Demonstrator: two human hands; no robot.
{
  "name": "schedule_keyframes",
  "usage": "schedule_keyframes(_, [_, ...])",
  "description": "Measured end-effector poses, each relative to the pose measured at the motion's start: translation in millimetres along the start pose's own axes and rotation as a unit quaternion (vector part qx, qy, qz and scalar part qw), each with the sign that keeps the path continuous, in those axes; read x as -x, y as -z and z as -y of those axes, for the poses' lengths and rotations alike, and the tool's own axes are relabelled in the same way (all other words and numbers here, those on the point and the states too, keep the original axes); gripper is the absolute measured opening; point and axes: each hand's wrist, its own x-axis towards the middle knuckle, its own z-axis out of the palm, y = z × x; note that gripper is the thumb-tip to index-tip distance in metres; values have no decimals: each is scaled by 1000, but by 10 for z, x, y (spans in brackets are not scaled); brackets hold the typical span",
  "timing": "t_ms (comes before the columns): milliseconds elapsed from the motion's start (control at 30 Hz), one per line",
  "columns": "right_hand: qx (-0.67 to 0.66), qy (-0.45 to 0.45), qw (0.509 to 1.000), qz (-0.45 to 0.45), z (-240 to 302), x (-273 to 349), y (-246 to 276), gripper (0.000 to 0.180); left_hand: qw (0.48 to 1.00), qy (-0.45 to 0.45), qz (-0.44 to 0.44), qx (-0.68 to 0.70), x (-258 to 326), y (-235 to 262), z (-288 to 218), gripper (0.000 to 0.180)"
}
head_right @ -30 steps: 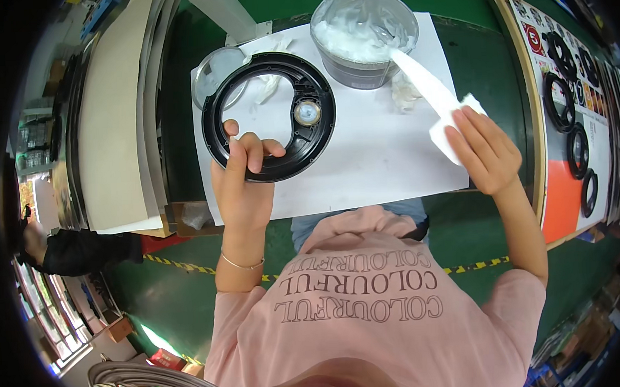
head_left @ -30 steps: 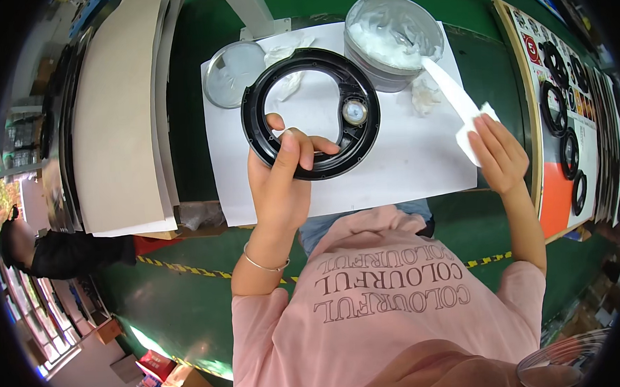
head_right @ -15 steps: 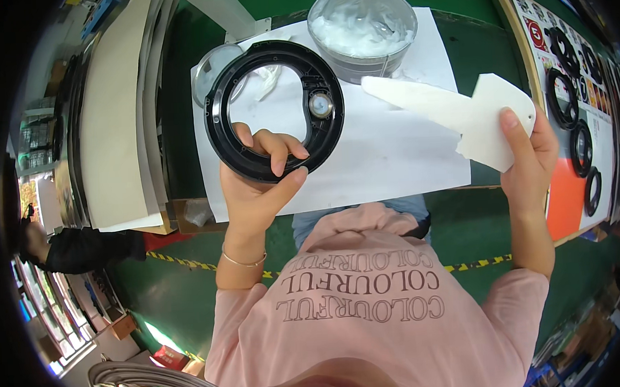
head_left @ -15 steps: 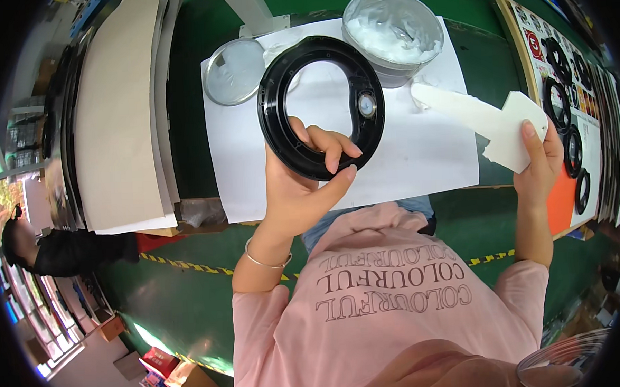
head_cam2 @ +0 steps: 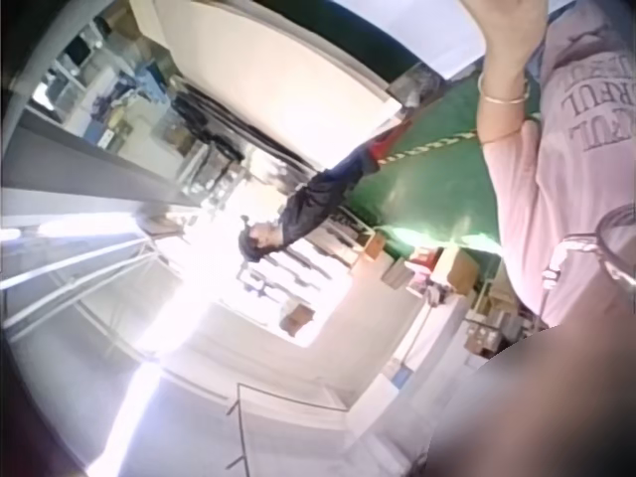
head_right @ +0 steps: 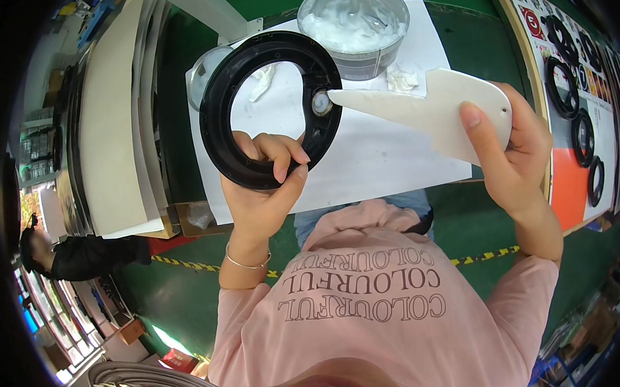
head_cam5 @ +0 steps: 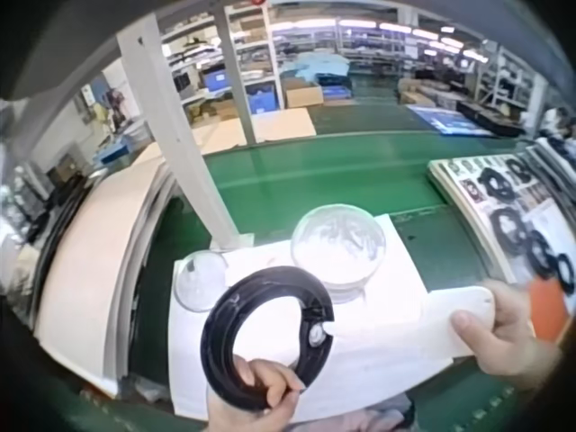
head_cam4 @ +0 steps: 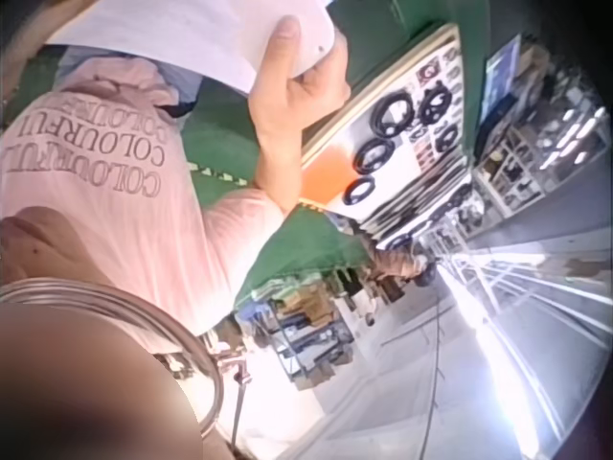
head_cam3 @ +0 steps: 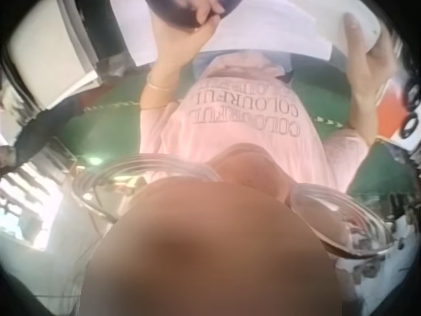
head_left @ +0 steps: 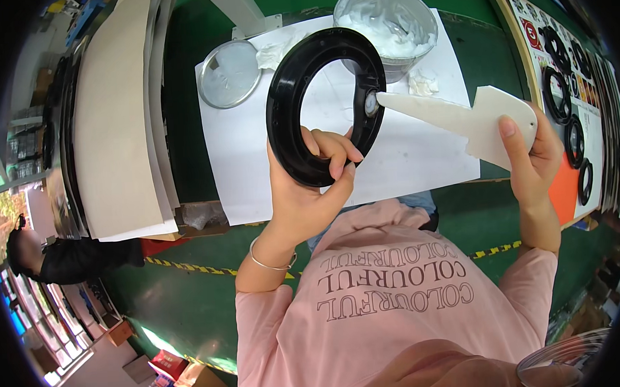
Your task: Applying white grease to circular black components using a small white spatula.
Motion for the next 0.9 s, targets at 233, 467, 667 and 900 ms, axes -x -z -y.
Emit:
schedule_keyframes(233, [95,62,994,0,74,-37,2,23,1000,-3,23,-12,2,10,-7,43])
schedule_keyframes(467, [173,251,952,26,171,-108,18,14,999,23,23,-8,2,-9,-38,42])
schedule_keyframes(667, [178,321,925,97,254,-169,1,15,1000,22,21,-7,-14,-13,-37,42])
schedule_keyframes(900, [218,321,919,67,434,-82,121,17,999,27,5,28,-58,-7,-32,44])
